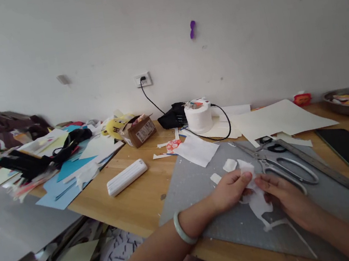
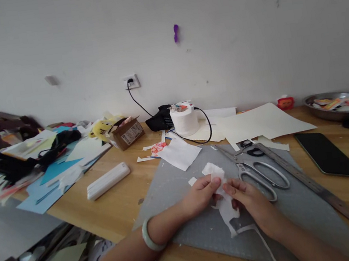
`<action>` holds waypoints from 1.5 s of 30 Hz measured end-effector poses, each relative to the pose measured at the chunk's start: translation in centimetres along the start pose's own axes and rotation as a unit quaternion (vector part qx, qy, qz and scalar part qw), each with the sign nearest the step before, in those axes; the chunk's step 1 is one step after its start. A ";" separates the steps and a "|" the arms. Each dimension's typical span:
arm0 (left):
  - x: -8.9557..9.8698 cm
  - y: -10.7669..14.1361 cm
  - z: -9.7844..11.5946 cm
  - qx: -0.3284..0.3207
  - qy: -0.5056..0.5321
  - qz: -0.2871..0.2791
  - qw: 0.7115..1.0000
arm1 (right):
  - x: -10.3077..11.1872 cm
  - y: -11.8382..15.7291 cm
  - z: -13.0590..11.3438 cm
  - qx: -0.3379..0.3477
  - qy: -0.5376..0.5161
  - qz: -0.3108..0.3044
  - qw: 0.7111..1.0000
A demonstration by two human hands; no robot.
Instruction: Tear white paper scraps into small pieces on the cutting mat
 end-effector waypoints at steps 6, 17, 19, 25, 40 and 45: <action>-0.2 0.4 0.0 -0.011 -0.068 -0.063 0.996 | -0.2 0.3 -0.1 -0.020 -0.003 -0.031 0.999; -0.3 0.7 0.9 -0.035 0.007 -0.130 0.991 | -0.8 1.0 0.2 -0.051 -0.088 -0.103 0.989; -0.3 0.7 0.9 -0.035 0.032 -0.131 0.990 | -0.8 1.0 0.3 -0.054 -0.110 -0.106 0.987; -0.8 0.5 1.0 -0.032 0.154 -0.122 0.980 | -0.7 1.1 -0.1 -0.053 -0.186 -0.089 0.977; 0.7 -0.2 0.7 -0.022 0.257 0.012 0.966 | 0.8 0.4 -2.9 -0.009 -0.214 -0.093 0.972; 0.5 -0.4 0.8 -0.048 0.261 0.027 0.964 | 0.4 0.5 -1.3 -0.018 -0.122 -0.058 0.991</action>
Point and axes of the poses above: each hand's wrist, its own y-axis away from the middle knuckle, its own x-axis out of the back of the hand, z = x × y, the point moved 5 cm from there along -y, towards the middle knuckle
